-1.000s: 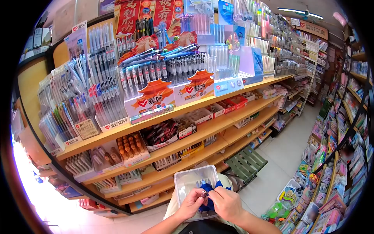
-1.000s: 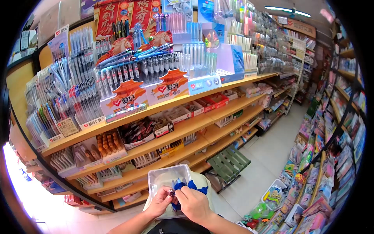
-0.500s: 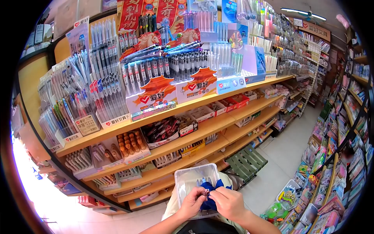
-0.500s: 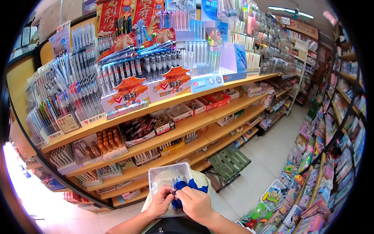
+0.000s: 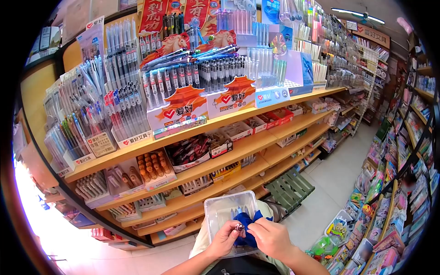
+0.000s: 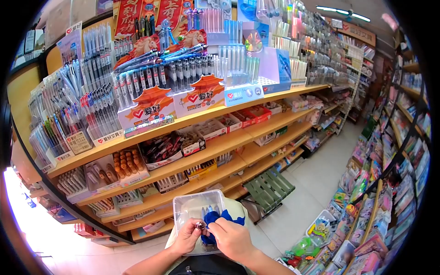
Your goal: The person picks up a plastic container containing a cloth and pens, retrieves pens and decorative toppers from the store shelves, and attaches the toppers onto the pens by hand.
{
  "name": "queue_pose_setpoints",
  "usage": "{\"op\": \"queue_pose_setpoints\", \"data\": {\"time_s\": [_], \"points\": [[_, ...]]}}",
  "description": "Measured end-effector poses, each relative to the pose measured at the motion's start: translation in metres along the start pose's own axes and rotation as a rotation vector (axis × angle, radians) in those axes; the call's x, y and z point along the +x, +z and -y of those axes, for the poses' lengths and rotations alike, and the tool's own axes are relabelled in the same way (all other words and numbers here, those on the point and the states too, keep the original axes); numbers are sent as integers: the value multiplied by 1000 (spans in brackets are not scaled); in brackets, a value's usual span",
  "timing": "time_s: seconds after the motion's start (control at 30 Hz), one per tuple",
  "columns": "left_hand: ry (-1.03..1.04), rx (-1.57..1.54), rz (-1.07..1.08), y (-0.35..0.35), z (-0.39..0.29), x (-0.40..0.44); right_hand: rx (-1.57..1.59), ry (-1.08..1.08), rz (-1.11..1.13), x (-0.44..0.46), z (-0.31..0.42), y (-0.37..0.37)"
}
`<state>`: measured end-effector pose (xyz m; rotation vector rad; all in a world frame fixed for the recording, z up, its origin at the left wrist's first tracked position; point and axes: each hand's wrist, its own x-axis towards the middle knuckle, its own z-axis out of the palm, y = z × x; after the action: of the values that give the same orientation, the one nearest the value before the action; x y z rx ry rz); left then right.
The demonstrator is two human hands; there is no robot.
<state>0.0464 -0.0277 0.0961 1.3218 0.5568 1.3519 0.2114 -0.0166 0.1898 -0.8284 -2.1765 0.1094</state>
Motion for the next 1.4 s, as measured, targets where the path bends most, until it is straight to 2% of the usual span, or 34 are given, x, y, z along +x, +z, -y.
{"op": "queue_pose_setpoints", "data": {"time_s": [0.33,0.43,0.53,0.67,0.93,1.33,1.4], "points": [[6,143,-64,2,-2,-1,-123,-12,85,-2,11,3],[-6,222,-101,1,0,-2,30,-54,-51,2,13,0],[-24,40,-28,-6,6,-2,-1,-4,-91,4,6,-4],[11,27,2,-7,9,-2,-56,36,-31,3,1,-4],[-47,28,-6,-3,5,-3,-75,-42,63,2,-1,3],[-30,216,-67,2,1,-3,-128,-109,87,0,3,3],[23,362,-65,2,-2,0,-63,-100,42,1,5,1]]}}
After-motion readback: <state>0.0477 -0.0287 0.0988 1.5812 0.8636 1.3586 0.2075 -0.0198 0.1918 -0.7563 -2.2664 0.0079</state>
